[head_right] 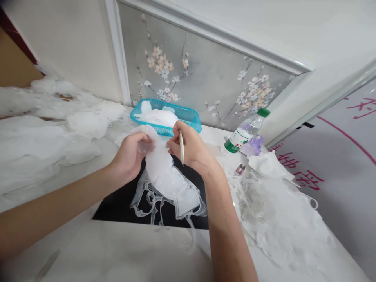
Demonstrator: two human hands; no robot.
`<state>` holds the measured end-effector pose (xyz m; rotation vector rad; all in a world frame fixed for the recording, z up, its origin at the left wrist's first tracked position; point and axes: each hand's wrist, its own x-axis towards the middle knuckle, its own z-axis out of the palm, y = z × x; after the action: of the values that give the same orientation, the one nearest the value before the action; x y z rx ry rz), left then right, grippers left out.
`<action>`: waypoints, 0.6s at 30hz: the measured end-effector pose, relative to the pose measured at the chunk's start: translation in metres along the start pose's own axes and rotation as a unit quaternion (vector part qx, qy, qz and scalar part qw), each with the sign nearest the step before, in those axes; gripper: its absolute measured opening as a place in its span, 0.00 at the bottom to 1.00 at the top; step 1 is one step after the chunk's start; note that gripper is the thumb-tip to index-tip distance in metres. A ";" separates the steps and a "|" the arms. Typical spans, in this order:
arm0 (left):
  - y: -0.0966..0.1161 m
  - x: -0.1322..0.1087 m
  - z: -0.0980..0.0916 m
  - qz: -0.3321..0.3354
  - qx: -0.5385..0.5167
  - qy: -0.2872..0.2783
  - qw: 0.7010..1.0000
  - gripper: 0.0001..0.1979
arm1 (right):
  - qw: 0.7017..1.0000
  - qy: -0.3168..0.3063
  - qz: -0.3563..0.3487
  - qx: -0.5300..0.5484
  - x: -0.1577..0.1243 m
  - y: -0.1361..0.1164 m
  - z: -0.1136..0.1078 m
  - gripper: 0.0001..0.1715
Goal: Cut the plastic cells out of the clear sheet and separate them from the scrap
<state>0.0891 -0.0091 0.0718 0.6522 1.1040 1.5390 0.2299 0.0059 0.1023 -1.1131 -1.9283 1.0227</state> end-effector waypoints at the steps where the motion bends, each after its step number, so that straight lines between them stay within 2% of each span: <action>1: 0.001 0.000 0.000 -0.016 -0.004 0.003 1.000 0.05 | 1.000 0.007 -0.002 -0.004 0.000 0.000 0.001 0.14; 4: 0.003 0.001 -0.001 -0.020 -0.010 -0.007 1.000 0.05 | 0.999 0.026 -0.026 -0.007 0.001 0.000 0.003 0.14; 7: 0.004 0.007 -0.002 0.013 0.025 -0.091 0.995 0.01 | 0.995 0.069 -0.066 -0.003 0.003 -0.002 -0.001 0.15; 10: 0.009 0.018 -0.005 0.021 0.128 -0.177 0.976 0.08 | 0.987 0.132 -0.094 0.003 0.003 -0.004 -0.010 0.16; 14: 0.018 0.031 -0.012 0.082 0.236 -0.193 0.949 0.10 | 0.975 0.193 -0.108 -0.013 0.004 -0.002 -0.014 0.17; 16: 0.022 0.032 -0.013 0.098 0.237 -0.198 0.946 0.09 | 0.973 0.203 -0.105 -0.027 0.006 0.001 -0.010 0.20; 18: 0.025 0.031 -0.012 0.082 0.217 -0.207 0.950 0.07 | 0.976 0.192 -0.089 -0.057 0.008 0.004 -0.001 0.25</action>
<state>0.0594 0.0166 0.0851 1.3319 1.0856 1.2155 0.2294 0.0146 0.1008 -1.0851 -1.7495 0.5576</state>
